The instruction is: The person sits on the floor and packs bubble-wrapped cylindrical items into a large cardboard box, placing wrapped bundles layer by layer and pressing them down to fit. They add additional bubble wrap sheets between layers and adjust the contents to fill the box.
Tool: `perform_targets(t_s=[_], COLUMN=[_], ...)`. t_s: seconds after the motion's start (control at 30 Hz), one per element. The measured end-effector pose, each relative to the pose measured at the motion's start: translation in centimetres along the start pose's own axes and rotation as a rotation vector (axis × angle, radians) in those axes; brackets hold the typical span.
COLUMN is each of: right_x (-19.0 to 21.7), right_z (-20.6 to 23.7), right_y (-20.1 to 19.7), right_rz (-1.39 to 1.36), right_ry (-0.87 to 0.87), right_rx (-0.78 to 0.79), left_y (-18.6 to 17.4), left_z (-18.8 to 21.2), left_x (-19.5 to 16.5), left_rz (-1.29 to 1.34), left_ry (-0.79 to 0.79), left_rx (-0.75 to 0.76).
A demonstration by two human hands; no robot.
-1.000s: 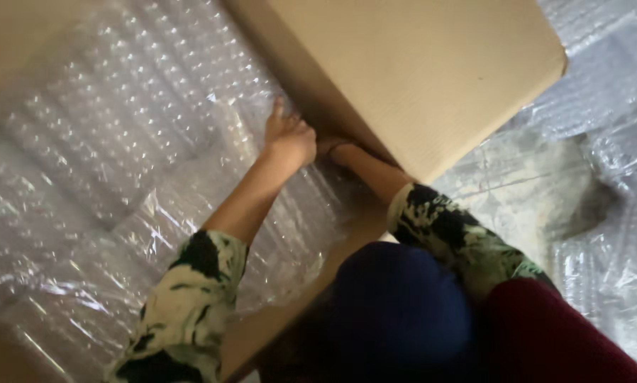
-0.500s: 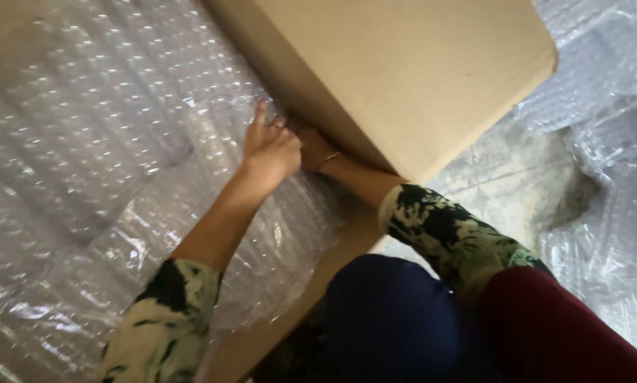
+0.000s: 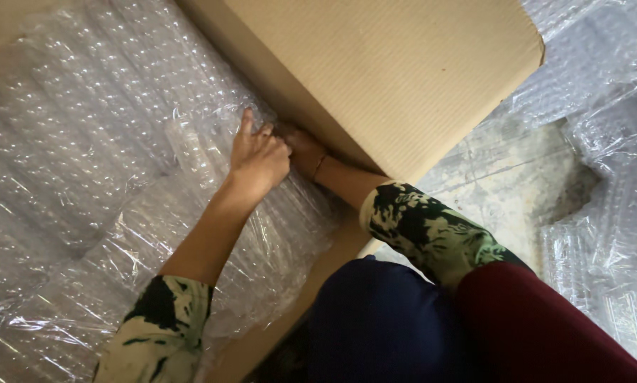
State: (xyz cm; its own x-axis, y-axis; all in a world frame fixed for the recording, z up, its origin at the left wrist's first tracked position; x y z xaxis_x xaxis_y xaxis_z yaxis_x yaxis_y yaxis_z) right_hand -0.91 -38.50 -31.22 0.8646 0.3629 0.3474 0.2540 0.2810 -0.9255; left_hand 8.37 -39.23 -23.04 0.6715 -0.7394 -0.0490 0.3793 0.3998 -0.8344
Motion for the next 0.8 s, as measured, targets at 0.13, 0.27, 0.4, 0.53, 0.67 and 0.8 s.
perform_targets(t_s=[0.13, 0.27, 0.4, 0.53, 0.67, 0.8], right_x=[-0.2, -0.1, -0.6, -0.5, -0.2, 0.1], right_z=[-0.8, -1.8, -2.8, -3.4, -3.7, -3.9], right_y=[0.2, 0.0, 0.0, -0.2, -0.6, -1.1], right_rz=[0.076, 0.285, -0.084, 0.016, 0.020, -0.005], right_ry=[-0.011, -0.039, 0.092, 0.118, 0.134, 0.147], right_rx=[-0.046, -0.182, -0.104, -0.070, -0.035, -0.028], left_y=[0.2, 0.3, 0.2, 0.3, 0.3, 0.3], left_z=[-0.3, -0.2, -0.3, -0.4, -0.3, 0.0], left_x=[0.1, 0.0, 0.1, 0.1, 0.3, 0.5], left_rz=[0.030, 0.063, 0.059, 0.013, 0.057, 0.077], left_ry=[-0.017, -0.017, -0.022, -0.024, -0.035, -0.033], left_rx=[-0.035, -0.049, -0.031, -0.019, -0.061, -0.058])
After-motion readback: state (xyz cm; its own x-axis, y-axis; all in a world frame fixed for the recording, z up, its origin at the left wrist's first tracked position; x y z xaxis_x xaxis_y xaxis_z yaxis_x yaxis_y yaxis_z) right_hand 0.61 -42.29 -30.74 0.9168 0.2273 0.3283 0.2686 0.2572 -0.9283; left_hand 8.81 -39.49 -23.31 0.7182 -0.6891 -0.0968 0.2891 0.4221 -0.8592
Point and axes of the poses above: each hand's wrist, its own z-axis away from the middle knuckle, its own y-axis out of the palm, x = y × z, the point moved 3 cm from there along -z, towards the middle knuckle, and after that the axes turned 3 degrees about x, right-handed, at the moved point
